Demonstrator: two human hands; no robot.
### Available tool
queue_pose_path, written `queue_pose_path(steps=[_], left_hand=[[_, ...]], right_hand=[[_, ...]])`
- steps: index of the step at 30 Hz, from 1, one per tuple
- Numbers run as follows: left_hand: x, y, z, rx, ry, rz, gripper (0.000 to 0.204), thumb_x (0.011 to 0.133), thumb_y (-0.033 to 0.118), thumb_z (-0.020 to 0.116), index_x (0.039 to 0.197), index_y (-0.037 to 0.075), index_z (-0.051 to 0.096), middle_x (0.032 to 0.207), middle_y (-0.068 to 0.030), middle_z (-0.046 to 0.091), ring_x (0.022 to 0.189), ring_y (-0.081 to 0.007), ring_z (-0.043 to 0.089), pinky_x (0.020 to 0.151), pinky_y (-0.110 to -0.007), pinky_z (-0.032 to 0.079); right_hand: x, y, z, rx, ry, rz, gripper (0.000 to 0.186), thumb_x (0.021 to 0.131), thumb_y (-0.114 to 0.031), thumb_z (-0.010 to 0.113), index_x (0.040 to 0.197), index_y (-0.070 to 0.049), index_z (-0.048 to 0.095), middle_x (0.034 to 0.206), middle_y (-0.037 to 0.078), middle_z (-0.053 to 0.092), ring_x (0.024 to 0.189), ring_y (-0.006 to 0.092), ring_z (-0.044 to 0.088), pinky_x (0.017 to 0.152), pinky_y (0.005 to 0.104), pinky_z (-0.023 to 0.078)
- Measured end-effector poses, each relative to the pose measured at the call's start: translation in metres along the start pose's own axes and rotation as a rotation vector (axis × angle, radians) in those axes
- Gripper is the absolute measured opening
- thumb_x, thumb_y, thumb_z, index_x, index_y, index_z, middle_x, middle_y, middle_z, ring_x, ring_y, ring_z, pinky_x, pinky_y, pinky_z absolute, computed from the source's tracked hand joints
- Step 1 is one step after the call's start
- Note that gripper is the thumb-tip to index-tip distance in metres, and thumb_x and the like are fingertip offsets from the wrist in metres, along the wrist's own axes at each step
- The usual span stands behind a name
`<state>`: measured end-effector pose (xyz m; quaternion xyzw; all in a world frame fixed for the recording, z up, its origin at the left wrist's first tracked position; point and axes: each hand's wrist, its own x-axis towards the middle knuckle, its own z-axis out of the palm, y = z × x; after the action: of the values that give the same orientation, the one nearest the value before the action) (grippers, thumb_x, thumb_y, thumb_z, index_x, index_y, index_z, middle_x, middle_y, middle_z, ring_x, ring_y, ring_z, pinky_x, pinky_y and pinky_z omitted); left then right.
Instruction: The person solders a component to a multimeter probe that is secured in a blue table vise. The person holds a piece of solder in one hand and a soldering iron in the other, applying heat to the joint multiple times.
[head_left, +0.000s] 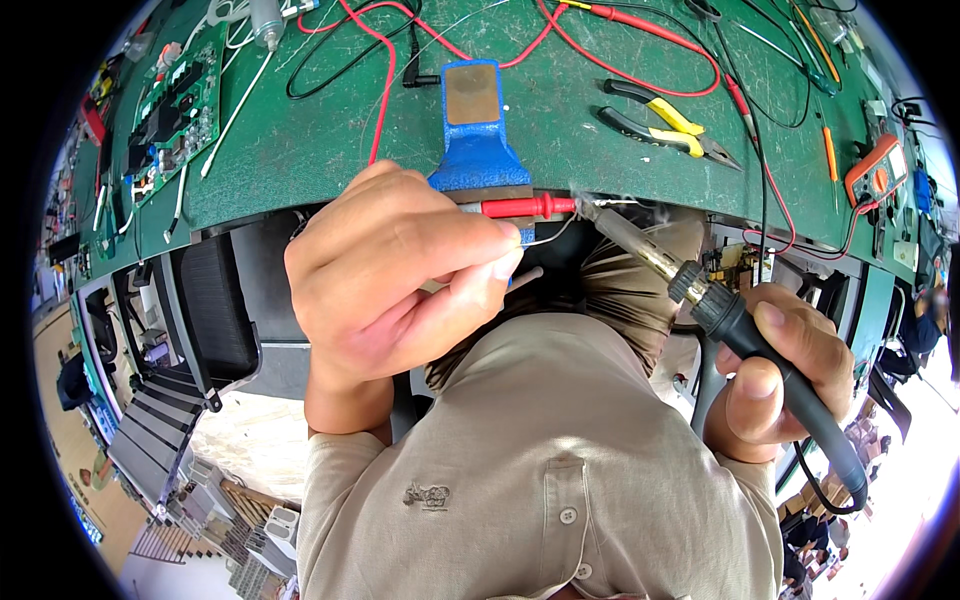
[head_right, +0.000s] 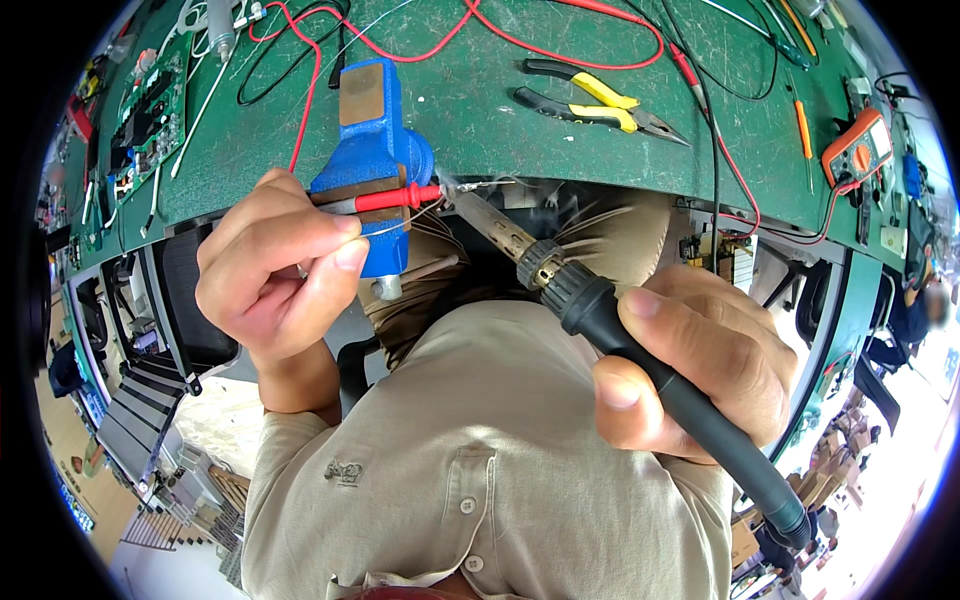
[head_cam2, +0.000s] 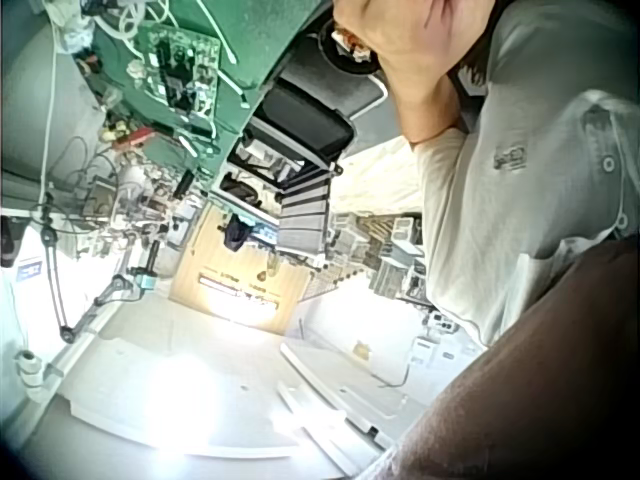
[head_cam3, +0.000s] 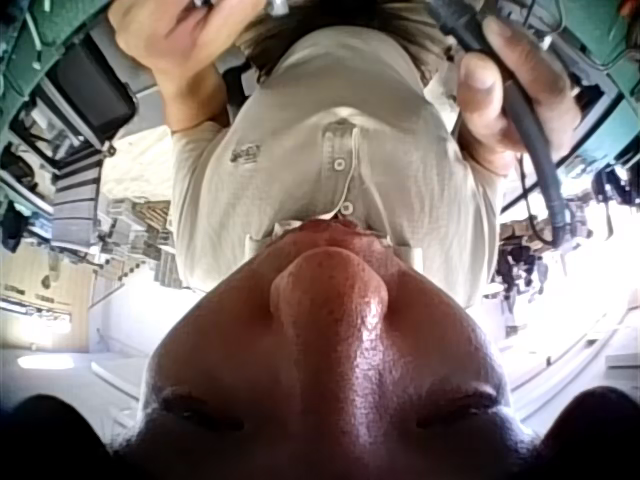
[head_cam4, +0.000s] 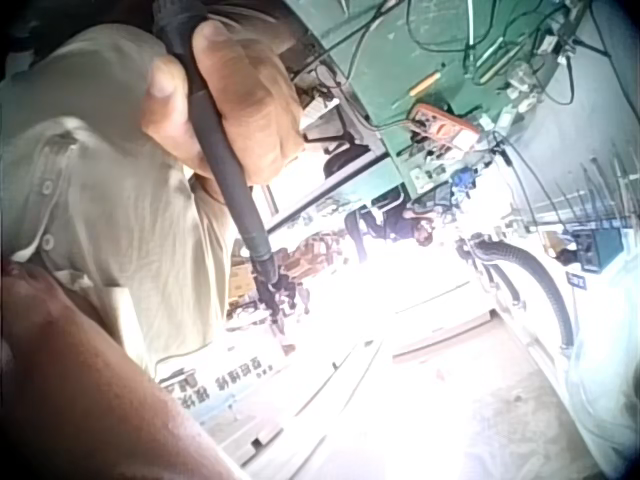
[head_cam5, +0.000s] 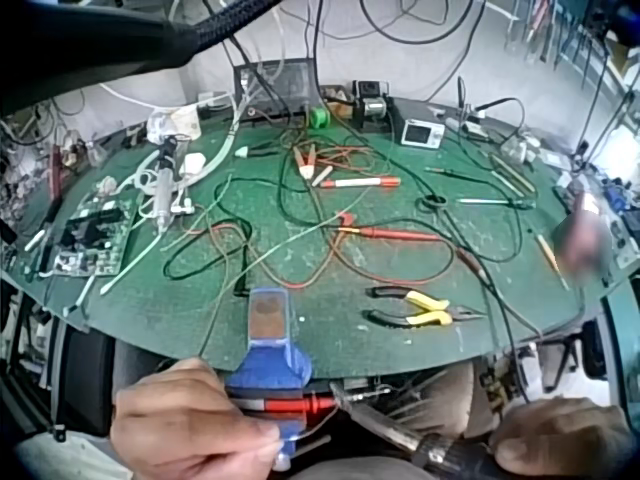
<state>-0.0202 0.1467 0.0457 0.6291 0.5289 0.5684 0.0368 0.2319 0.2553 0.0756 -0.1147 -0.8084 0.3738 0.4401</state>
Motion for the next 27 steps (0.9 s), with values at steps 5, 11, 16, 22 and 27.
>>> queue_pose_path(steps=[5, 11, 16, 22, 27], left_hand=[[-0.0004, -0.0005, 0.0008, -0.005, 0.013, 0.002, 0.027, 0.056, -0.007, 0.071, 0.081, 0.004, 0.071, 0.065, -0.0021, 0.062, 0.051, -0.0136, 0.052, 0.05, -0.027, 0.037], [-0.0035, -0.0013, 0.0008, -0.018, 0.005, 0.011, 0.022, 0.061, -0.005, 0.074, 0.083, -0.001, 0.069, 0.066, -0.0043, 0.06, 0.053, -0.0134, 0.046, 0.053, -0.028, 0.033], [-0.0039, -0.0008, 0.0008, -0.019, -0.007, 0.007, 0.021, 0.063, -0.004, 0.074, 0.083, -0.003, 0.069, 0.067, -0.0054, 0.059, 0.053, -0.0135, 0.043, 0.054, -0.029, 0.031], [-0.0028, 0.0, 0.0003, -0.006, -0.019, 0.013, 0.021, 0.063, -0.005, 0.075, 0.083, -0.003, 0.069, 0.068, -0.0056, 0.06, 0.053, -0.0135, 0.044, 0.054, -0.029, 0.032], [0.0001, 0.0002, 0.001, 0.031, 0.0, -0.004, 0.025, 0.056, -0.005, 0.073, 0.08, 0.005, 0.071, 0.065, -0.0013, 0.061, 0.05, -0.0129, 0.051, 0.05, -0.026, 0.036]], right_hand=[[0.0004, -0.0007, 0.0005, -0.014, 0.001, 0.001, 0.035, 0.086, -0.018, 0.075, 0.099, 0.01, 0.059, 0.053, 0.005, 0.053, 0.041, 0.0136, 0.049, 0.038, 0.0288, 0.041], [0.0002, -0.0004, 0.0, -0.018, 0.012, -0.003, 0.035, 0.087, -0.018, 0.075, 0.099, 0.011, 0.058, 0.053, 0.005, 0.052, 0.041, 0.0133, 0.049, 0.038, 0.0286, 0.04], [0.0001, 0.0015, 0.0005, -0.001, 0.017, -0.017, 0.035, 0.086, -0.017, 0.075, 0.099, 0.011, 0.059, 0.053, 0.005, 0.053, 0.041, 0.0134, 0.05, 0.037, 0.0284, 0.04], [-0.0004, 0.0007, 0.0021, 0.002, 0.029, -0.015, 0.035, 0.086, -0.017, 0.076, 0.098, 0.011, 0.059, 0.053, 0.006, 0.053, 0.041, 0.0135, 0.05, 0.038, 0.0284, 0.04], [-0.0011, 0.0004, 0.0026, -0.006, 0.036, -0.006, 0.036, 0.086, -0.018, 0.076, 0.097, 0.011, 0.059, 0.053, 0.006, 0.054, 0.041, 0.0137, 0.05, 0.038, 0.0284, 0.04]])
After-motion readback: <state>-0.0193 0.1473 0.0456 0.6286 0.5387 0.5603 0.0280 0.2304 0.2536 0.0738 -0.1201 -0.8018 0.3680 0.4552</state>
